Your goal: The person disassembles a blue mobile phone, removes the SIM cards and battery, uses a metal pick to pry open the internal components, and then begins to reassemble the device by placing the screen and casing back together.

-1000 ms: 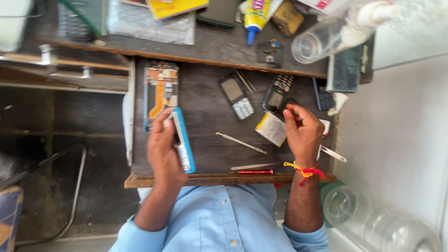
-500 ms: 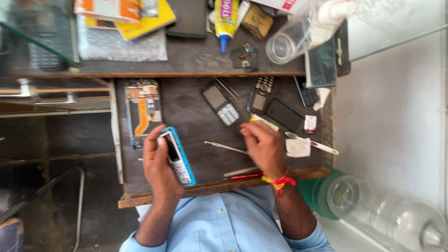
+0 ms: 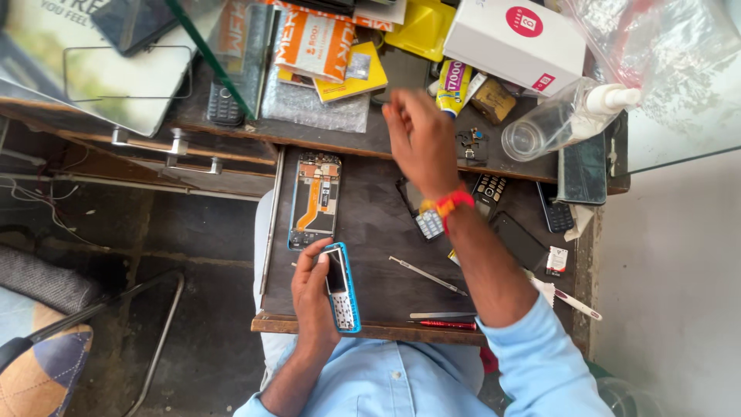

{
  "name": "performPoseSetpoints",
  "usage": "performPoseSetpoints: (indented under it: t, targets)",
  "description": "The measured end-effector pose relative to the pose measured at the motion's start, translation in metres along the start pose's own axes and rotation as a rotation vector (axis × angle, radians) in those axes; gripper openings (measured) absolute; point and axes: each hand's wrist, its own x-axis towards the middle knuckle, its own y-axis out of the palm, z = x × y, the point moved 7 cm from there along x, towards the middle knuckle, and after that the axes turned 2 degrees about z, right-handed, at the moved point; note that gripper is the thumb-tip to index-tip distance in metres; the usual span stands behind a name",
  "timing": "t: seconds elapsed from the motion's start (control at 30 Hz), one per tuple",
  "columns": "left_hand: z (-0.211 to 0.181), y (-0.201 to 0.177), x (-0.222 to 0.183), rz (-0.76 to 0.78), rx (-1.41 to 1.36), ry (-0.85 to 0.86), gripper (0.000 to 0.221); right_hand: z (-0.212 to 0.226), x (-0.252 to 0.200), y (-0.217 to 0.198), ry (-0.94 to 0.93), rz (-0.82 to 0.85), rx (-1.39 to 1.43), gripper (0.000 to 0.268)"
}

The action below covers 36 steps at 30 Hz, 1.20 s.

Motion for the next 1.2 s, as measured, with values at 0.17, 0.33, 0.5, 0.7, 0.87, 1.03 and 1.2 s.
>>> performPoseSetpoints:
  t: [0.17,0.33,0.5,0.7,0.87,1.03,1.2]
  targets:
    - [-0.001,-0.01,-0.006,-0.013,-0.053,0.001,0.027,-0.003,0.026,0.008,-0.102,-0.062,0.013,0.011]
    - [-0.019,-0.03,0.002,-0.072,-0.108,0.072,0.026,0.019,-0.056,0.027,-0.155,0.074,-0.041,0.002]
    - [-0.013,-0.031,0.002,-0.049,-0.11,0.008,0.028,0.033,-0.102,0.072,-0.161,0.202,-0.063,0.032]
    - [-0.016,-0.032,0.001,-0.016,-0.123,0.077,0.028,0.02,-0.066,0.118,-0.197,0.292,-0.197,0.054]
    - [-0.021,-0.038,0.0,-0.09,-0.047,0.168,0.027,-0.006,-0.06,0.158,-0.078,0.402,-0.201,0.058]
    - [-0.021,-0.031,-0.001,-0.04,-0.016,0.156,0.025,-0.013,-0.066,0.162,-0.233,0.316,-0.449,0.051]
    - [-0.021,-0.026,-0.004,-0.002,-0.018,0.123,0.025,0.014,-0.088,0.109,-0.142,0.144,-0.335,0.064]
